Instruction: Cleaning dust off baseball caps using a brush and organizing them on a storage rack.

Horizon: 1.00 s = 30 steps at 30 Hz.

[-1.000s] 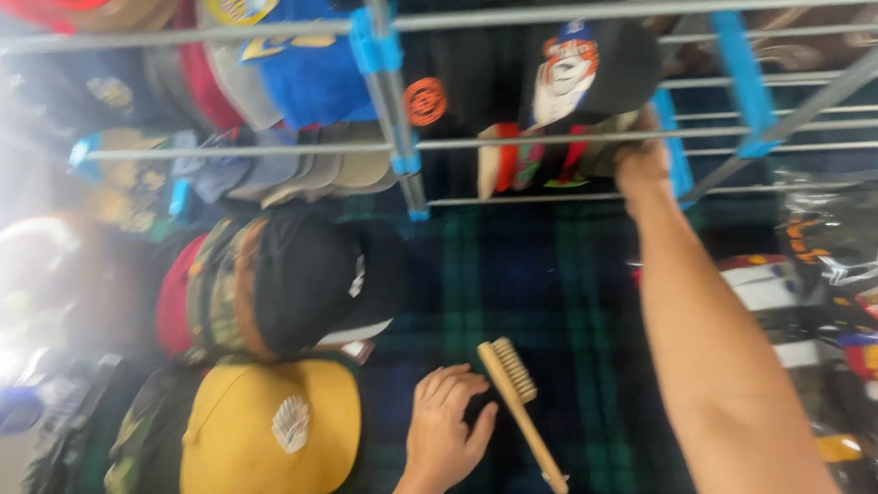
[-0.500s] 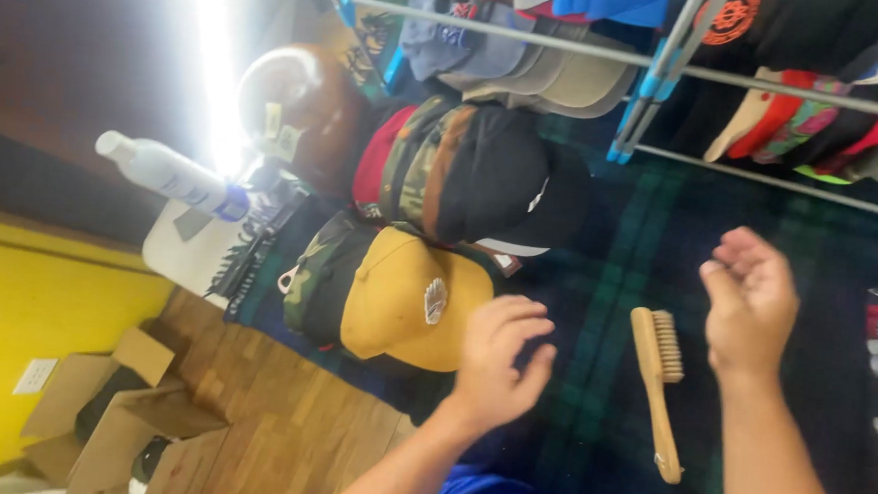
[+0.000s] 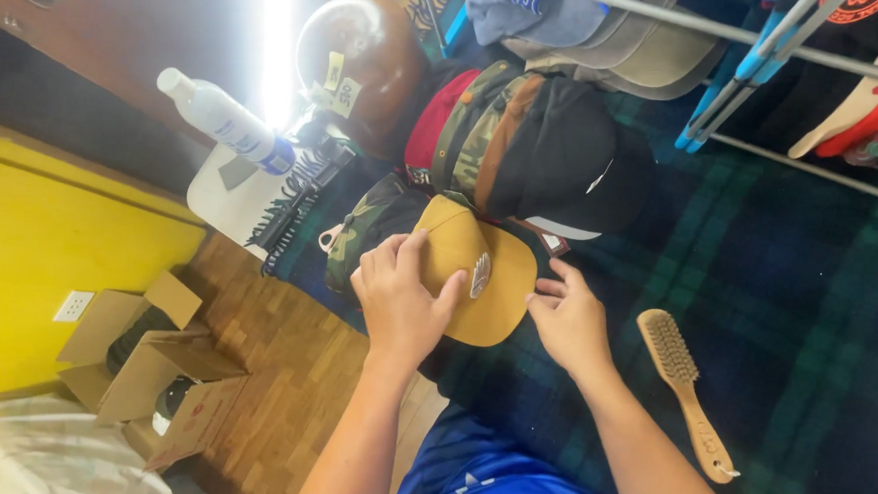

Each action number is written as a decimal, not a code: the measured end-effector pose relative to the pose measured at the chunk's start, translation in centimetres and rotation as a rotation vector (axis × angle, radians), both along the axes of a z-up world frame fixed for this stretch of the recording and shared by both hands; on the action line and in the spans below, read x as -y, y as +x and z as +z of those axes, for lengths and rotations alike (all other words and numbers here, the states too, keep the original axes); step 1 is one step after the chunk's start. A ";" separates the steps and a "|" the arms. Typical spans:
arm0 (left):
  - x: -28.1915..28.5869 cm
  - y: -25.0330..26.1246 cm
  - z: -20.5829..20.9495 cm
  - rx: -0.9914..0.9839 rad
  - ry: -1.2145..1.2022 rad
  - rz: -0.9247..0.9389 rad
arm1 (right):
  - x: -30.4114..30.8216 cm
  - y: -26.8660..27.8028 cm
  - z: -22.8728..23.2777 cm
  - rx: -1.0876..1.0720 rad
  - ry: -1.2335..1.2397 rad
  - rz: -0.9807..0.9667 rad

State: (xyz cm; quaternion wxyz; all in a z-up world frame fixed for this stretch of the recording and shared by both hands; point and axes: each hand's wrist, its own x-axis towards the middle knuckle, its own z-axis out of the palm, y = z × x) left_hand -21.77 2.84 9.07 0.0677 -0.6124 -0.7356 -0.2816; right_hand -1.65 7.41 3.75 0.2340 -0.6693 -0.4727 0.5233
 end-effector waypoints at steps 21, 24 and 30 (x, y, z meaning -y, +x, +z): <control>-3.3 4.4 2.8 0.682 0.360 -0.397 | 5.7 8.8 3.1 -0.901 0.089 -0.530; -3.5 6.4 -1.4 1.154 0.306 -0.511 | 6.7 10.4 2.3 -1.050 0.123 -0.722; 2.1 16.2 -11.5 1.570 -0.142 -1.068 | 7.9 9.6 4.6 -0.989 0.073 -0.777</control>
